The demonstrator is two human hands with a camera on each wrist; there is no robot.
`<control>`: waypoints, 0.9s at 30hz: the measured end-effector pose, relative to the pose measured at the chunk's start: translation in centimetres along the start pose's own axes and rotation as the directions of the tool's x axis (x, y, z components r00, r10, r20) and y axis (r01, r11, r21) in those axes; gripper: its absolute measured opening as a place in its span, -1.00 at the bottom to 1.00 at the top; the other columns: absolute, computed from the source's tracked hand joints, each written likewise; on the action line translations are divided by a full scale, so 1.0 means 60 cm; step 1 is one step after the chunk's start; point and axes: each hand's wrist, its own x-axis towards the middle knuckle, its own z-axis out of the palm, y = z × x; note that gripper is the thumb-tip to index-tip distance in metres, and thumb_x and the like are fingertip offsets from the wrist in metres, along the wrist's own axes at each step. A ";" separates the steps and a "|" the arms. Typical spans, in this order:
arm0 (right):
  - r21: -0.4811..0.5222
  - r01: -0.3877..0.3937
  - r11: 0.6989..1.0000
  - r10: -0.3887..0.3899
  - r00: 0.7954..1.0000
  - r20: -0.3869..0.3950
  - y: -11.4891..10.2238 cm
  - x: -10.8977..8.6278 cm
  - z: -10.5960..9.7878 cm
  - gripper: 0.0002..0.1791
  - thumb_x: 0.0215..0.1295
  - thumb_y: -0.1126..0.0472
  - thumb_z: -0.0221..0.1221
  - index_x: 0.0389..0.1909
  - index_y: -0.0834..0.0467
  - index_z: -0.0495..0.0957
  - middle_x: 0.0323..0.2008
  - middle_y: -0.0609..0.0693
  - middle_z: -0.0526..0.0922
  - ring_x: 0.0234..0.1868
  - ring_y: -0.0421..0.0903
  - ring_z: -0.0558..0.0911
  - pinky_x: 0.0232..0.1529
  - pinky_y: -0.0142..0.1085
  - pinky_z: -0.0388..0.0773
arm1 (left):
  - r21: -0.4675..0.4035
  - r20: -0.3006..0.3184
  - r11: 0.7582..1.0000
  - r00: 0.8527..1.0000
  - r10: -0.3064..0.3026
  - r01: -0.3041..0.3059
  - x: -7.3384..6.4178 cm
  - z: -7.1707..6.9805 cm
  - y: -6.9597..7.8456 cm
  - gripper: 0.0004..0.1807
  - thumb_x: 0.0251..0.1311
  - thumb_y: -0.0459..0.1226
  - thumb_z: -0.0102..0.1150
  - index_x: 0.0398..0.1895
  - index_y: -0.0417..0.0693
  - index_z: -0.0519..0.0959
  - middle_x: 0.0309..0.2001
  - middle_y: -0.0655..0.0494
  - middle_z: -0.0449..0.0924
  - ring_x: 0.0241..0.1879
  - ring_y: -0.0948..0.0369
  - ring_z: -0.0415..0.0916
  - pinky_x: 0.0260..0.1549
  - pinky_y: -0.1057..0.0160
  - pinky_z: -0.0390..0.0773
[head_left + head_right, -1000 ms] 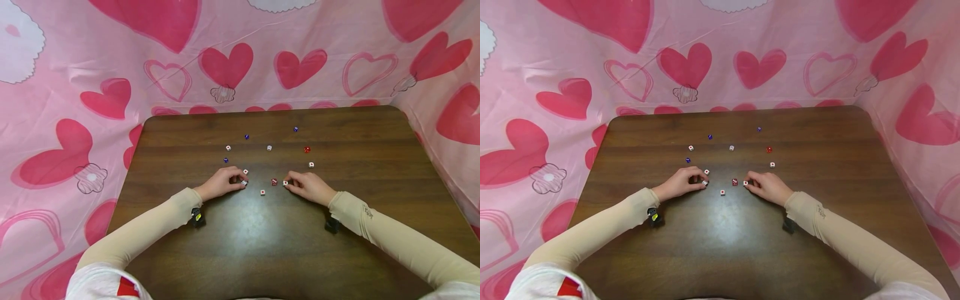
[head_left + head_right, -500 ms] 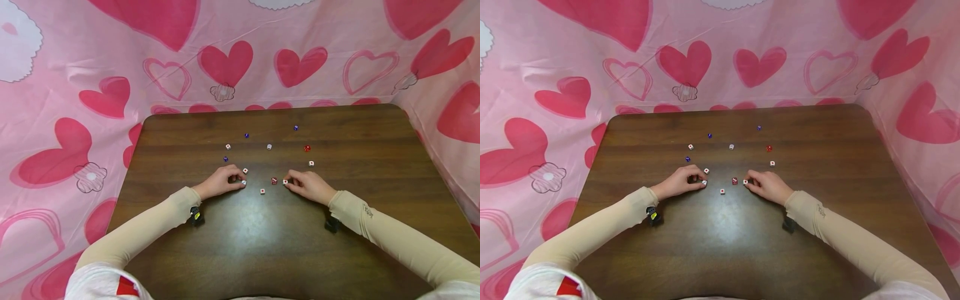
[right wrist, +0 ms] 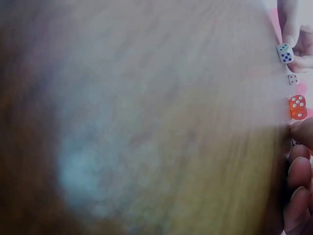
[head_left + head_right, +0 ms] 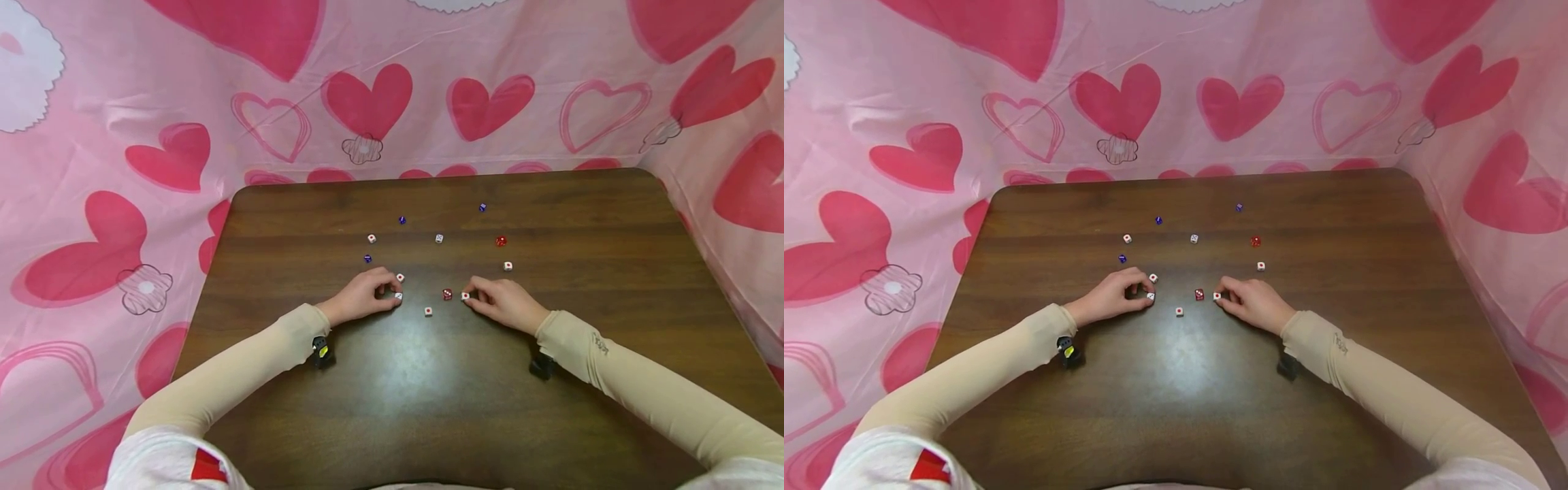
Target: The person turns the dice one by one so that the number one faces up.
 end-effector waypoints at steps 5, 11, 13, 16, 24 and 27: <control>-0.001 0.013 1.000 -0.013 1.000 -0.011 0.002 -0.001 0.002 -0.85 0.39 0.21 0.35 -0.07 0.02 0.65 -0.58 -0.30 0.43 -0.59 -0.38 0.34 -0.53 -0.38 0.32 | -0.060 -0.006 0.998 1.000 -0.019 0.019 -0.001 -0.006 0.003 -0.88 0.34 -0.29 0.37 -0.11 0.00 0.66 -0.26 0.21 0.60 -0.29 0.25 0.45 -0.26 0.26 0.48; 0.001 0.015 1.000 -0.015 1.000 -0.013 0.002 -0.001 0.002 -0.85 0.40 0.22 0.35 -0.07 0.02 0.65 -0.57 -0.30 0.44 -0.60 -0.38 0.33 -0.53 -0.38 0.32 | -0.043 -0.009 0.999 1.000 -0.014 0.013 -0.001 -0.004 -0.001 -0.85 0.31 -0.26 0.42 -0.10 0.00 0.70 -0.27 0.20 0.56 -0.27 0.26 0.43 -0.23 0.27 0.47; -0.002 0.015 1.000 -0.015 1.000 -0.012 0.002 0.000 0.002 -0.85 0.40 0.22 0.35 -0.07 0.02 0.64 -0.57 -0.30 0.44 -0.60 -0.37 0.33 -0.53 -0.38 0.32 | -0.035 -0.012 0.999 1.000 -0.015 0.015 -0.001 -0.002 -0.002 -0.84 0.29 -0.24 0.45 -0.10 0.00 0.72 -0.29 0.19 0.55 -0.27 0.27 0.43 -0.23 0.28 0.48; -0.007 0.012 1.000 -0.012 1.000 -0.010 0.001 0.000 0.001 -0.85 0.40 0.22 0.34 -0.08 0.01 0.64 -0.58 -0.30 0.44 -0.60 -0.37 0.33 -0.53 -0.38 0.31 | -0.015 -0.009 1.000 1.000 -0.014 0.014 0.002 0.000 -0.002 -0.82 0.27 -0.22 0.46 -0.11 0.00 0.72 -0.29 0.19 0.54 -0.27 0.27 0.44 -0.22 0.29 0.48; -0.005 -0.020 1.000 0.020 1.000 0.019 0.000 0.001 0.000 -0.86 0.43 0.19 0.33 -0.05 0.00 0.64 -0.57 -0.30 0.44 -0.60 -0.35 0.35 -0.51 -0.36 0.34 | -0.031 0.024 0.999 1.000 -0.020 0.020 0.001 -0.004 -0.004 -0.84 0.30 -0.25 0.44 -0.11 -0.02 0.69 -0.28 0.18 0.53 -0.26 0.26 0.45 -0.20 0.27 0.51; -0.004 -0.032 0.999 0.032 0.999 0.026 -0.002 0.000 -0.001 -0.85 0.42 0.18 0.33 -0.05 0.00 0.63 -0.57 -0.30 0.44 -0.60 -0.35 0.35 -0.51 -0.36 0.35 | -0.041 -0.002 0.999 1.000 -0.014 0.014 -0.002 -0.004 -0.006 -0.88 0.31 -0.27 0.43 -0.14 -0.01 0.71 -0.30 0.19 0.55 -0.27 0.27 0.46 -0.21 0.28 0.52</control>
